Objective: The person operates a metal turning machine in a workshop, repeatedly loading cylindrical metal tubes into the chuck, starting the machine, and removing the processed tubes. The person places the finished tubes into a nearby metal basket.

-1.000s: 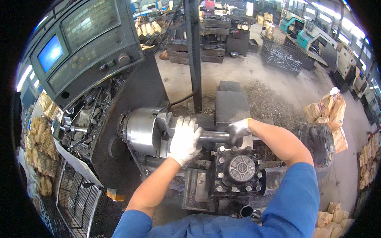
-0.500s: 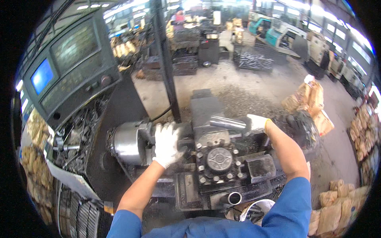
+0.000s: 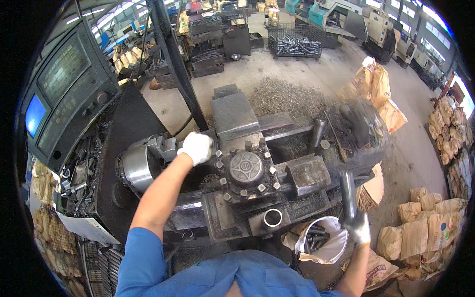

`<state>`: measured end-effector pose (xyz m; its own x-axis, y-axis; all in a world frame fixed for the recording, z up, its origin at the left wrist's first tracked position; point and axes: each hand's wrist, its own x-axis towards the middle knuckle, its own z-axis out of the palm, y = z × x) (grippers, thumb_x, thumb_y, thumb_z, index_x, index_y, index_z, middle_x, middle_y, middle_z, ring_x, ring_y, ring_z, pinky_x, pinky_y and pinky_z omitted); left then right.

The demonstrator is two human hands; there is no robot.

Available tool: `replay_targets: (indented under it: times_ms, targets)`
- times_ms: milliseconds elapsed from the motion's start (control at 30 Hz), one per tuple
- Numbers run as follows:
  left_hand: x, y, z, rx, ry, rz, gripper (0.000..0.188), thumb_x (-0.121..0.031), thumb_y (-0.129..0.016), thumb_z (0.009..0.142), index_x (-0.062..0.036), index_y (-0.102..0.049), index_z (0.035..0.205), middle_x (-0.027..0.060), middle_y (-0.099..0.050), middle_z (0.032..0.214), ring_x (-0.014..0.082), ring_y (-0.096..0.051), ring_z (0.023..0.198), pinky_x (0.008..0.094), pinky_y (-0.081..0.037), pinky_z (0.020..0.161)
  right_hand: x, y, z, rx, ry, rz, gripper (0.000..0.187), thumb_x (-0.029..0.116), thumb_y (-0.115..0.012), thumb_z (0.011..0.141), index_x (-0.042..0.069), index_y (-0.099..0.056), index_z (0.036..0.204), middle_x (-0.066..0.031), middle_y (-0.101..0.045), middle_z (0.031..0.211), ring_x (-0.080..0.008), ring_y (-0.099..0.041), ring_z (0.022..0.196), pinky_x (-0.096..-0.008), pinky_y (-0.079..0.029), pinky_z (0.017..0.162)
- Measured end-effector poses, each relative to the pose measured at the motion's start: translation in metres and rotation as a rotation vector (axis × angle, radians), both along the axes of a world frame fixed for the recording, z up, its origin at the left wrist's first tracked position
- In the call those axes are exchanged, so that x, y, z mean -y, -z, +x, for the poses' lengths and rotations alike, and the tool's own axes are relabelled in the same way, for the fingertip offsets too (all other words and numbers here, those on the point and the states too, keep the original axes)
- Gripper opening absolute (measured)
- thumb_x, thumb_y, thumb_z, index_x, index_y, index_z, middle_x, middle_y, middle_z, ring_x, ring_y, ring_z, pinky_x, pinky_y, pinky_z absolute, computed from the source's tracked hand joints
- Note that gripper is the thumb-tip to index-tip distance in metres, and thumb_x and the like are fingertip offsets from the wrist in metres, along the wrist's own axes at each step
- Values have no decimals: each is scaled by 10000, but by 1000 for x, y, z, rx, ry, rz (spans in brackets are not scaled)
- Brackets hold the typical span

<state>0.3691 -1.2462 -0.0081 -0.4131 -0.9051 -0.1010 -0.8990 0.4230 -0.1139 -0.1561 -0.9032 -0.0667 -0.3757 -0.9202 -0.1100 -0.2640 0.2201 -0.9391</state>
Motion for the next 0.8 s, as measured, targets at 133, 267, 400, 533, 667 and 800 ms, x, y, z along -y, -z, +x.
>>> replay_targets:
  times_ms: [133, 267, 400, 533, 667, 800]
  targets:
    - [35, -52, -14, -820, 68, -399, 513, -501, -685, 983, -42, -780, 1193, 247, -782, 1128, 435, -735, 1094, 462, -565, 973, -123, 195, -57, 343, 269, 351, 331, 135, -883, 744, -51, -730, 972, -128, -731, 823, -219, -706, 638, -380, -600, 582]
    - [73, -99, 34, -713, -125, -379, 535, -420, -696, 980, -53, -684, 1370, 251, -783, 1151, 428, -730, 1149, 469, -556, 1015, -73, 183, -20, -813, 50, 677, 518, 419, -869, 801, 24, -789, 1127, -259, -780, 1094, -388, -775, 1036, -449, -609, 885]
    - [50, -86, 94, -158, -368, -62, 928, -387, -781, 882, -97, -370, 1661, 288, -581, 1522, 457, -588, 1382, 489, -487, 1170, 46, -48, 124, -453, -366, -177, 465, 232, -897, 846, 31, -726, 1229, -175, -792, 1057, -288, -796, 954, -399, -627, 841]
    - [-11, -99, 71, -611, -126, -492, 676, -315, -735, 947, -58, -538, 1540, 283, -568, 1528, 426, -583, 1394, 475, -472, 1185, 89, -89, 213, -820, -872, -222, 610, 396, -895, 823, 55, -666, 1274, -195, -772, 1026, -361, -782, 876, -452, -629, 741]
    - [-133, -86, 67, -897, -145, -532, 340, -123, -701, 978, 13, -712, 1289, 229, -769, 1174, 322, -760, 1057, 395, -577, 973, 120, -131, 218, -594, -1023, -390, 445, 343, -896, 827, 79, -728, 1143, -175, -773, 953, -357, -780, 870, -440, -631, 756]
    - [-261, 21, 108, -1091, -533, -221, 271, -116, -682, 1001, 36, -738, 1218, 164, -788, 950, 203, -744, 873, 344, -587, 837, 195, -227, 225, -415, -1172, -455, 526, 153, -944, 730, 33, -721, 1191, -184, -790, 1102, -319, -801, 1003, -404, -637, 873]
